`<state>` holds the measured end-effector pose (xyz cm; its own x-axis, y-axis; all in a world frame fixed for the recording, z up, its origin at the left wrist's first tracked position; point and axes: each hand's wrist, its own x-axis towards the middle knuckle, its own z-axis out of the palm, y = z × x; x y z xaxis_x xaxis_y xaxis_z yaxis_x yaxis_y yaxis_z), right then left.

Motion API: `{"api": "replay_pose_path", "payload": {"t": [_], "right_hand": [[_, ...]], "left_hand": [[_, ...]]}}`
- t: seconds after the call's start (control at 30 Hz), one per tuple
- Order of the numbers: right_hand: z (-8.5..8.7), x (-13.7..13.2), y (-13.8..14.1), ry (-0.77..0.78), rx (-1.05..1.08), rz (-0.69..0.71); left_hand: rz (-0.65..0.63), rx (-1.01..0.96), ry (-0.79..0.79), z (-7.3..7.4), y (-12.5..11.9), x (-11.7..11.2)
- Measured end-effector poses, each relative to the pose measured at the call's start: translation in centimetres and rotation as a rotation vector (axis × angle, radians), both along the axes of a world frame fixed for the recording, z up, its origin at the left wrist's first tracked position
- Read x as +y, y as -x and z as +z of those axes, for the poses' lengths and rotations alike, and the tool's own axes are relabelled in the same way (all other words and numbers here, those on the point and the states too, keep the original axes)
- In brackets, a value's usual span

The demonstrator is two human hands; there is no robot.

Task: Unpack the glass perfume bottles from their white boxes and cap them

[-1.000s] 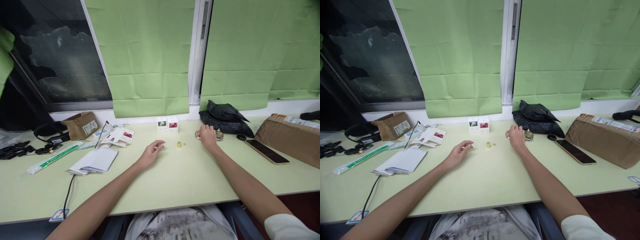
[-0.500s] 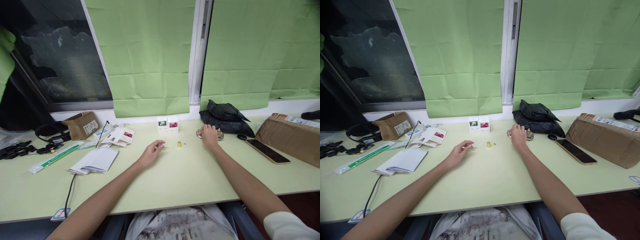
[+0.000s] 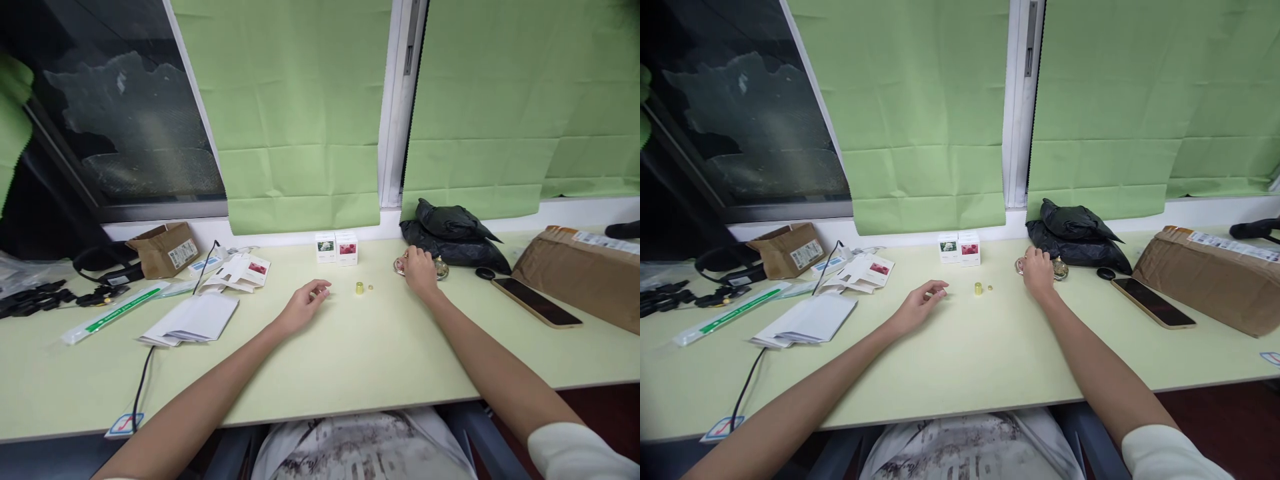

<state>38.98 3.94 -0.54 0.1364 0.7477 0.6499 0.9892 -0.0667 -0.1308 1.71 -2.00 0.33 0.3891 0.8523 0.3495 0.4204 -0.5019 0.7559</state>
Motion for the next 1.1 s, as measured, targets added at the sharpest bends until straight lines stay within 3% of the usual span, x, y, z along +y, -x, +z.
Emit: {"api": "replay_pose_path", "payload": {"t": [0.1,0.2,0.3,0.4,0.6,1.1], "right_hand": [[0.9,-0.7,0.7,-0.071,0.064,0.005],[1.8,-1.3,2.0,-0.125,0.107,0.206],[1.9,-2.0,3.7,0.006,0.159,0.557],[1.3,-2.6,5.1,0.214,0.209,0.744],[0.6,-3.3,5.9,0.360,0.198,0.804],[0.1,-2.8,5.5,0.362,0.131,0.837]], "left_hand": [[0.008,0.008,-0.007,0.1,0.0,-0.1],[0.012,0.010,-0.005,0.1,0.0,-0.1],[0.004,0.006,-0.003,0.1,0.0,-0.1],[-0.002,0.002,-0.007,0.2,0.0,-0.1],[-0.003,0.015,-0.003,0.1,0.0,0.0],[-0.021,0.024,-0.011,-0.1,0.1,0.1]]}}
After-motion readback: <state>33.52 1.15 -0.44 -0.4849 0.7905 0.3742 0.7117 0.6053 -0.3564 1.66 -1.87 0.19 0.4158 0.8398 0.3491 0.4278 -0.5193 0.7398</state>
